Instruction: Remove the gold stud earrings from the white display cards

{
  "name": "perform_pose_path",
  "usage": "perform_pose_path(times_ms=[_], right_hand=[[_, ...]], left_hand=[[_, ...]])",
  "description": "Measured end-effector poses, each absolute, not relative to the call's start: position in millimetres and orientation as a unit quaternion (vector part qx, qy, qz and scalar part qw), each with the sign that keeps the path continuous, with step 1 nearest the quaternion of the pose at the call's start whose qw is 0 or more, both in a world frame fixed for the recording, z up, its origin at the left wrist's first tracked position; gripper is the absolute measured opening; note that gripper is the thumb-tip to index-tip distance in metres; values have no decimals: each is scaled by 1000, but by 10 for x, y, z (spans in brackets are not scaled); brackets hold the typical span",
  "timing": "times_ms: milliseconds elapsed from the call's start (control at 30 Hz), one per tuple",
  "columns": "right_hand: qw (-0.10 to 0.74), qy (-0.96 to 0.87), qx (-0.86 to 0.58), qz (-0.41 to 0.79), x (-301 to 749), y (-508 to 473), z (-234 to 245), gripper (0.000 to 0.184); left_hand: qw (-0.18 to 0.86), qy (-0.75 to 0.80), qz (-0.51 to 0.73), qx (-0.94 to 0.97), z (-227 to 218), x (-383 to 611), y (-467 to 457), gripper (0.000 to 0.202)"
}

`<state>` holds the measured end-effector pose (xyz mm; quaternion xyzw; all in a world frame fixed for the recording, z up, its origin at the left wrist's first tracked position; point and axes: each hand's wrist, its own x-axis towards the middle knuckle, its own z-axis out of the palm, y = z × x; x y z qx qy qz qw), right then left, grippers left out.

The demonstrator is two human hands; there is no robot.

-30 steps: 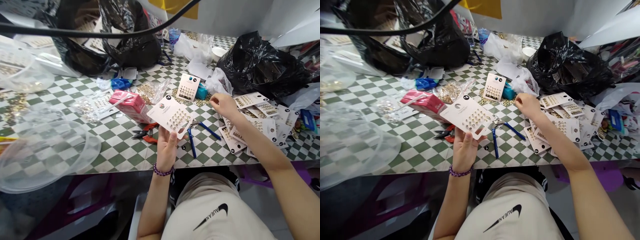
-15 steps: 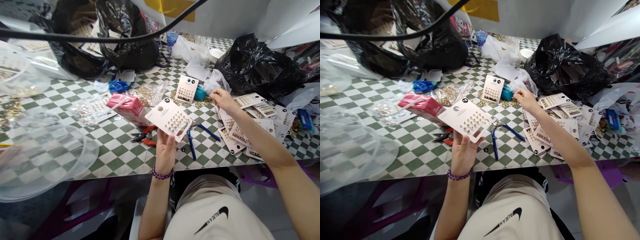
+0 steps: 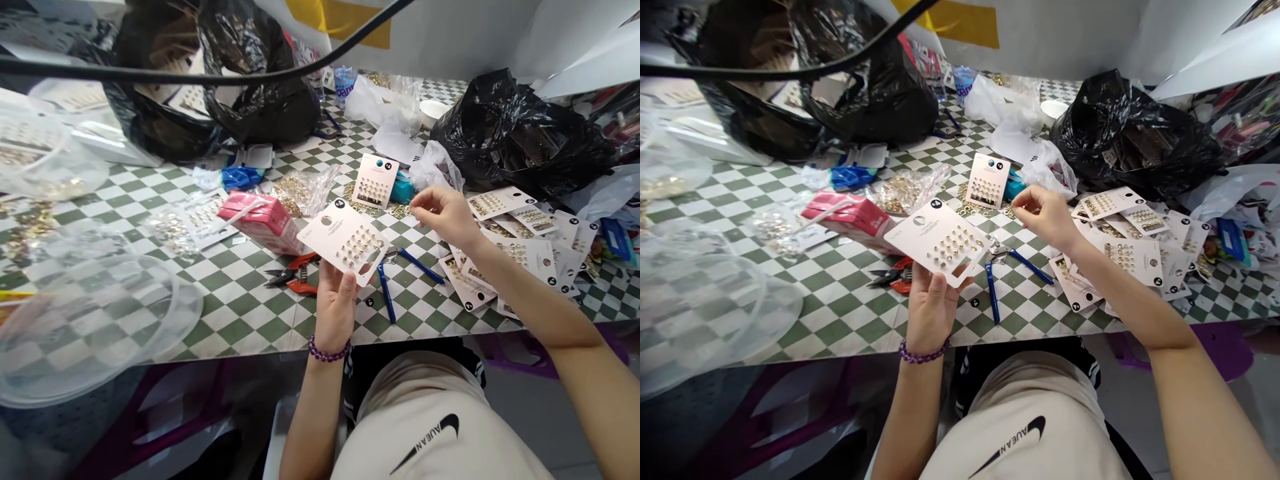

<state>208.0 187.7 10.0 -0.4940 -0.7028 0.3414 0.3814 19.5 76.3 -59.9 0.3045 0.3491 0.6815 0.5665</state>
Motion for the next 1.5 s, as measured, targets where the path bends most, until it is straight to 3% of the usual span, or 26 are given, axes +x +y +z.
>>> perform_pose_path(times_ms=[100, 200, 300, 500, 867, 1200, 1500], right_hand=[[408, -727, -418, 360, 1936, 1455, 238, 23], [417, -792, -346, 283, 1792, 1158, 244, 8], [432, -826, -314, 182, 1689, 1063, 122, 11], [438, -827, -329, 129, 1634, 1106, -27, 8], [396, -848, -327, 133, 1672, 1113, -10, 13], [408, -843, -315, 156, 1651, 1141, -117, 11], [379, -821, -383, 191, 1927, 1399, 156, 17]], left_hand=[[565, 338, 680, 323, -599, 202, 762, 45], [564, 333, 678, 335, -591, 200, 758, 45], [556, 328, 682, 344, -585, 202, 757, 44], [556, 319, 680, 356, -578, 215, 753, 45], [543, 355, 661, 377, -594, 203, 746, 45], [539, 366, 647, 396, -635, 200, 741, 42], [548, 369, 666, 347, -602, 209, 751, 41]])
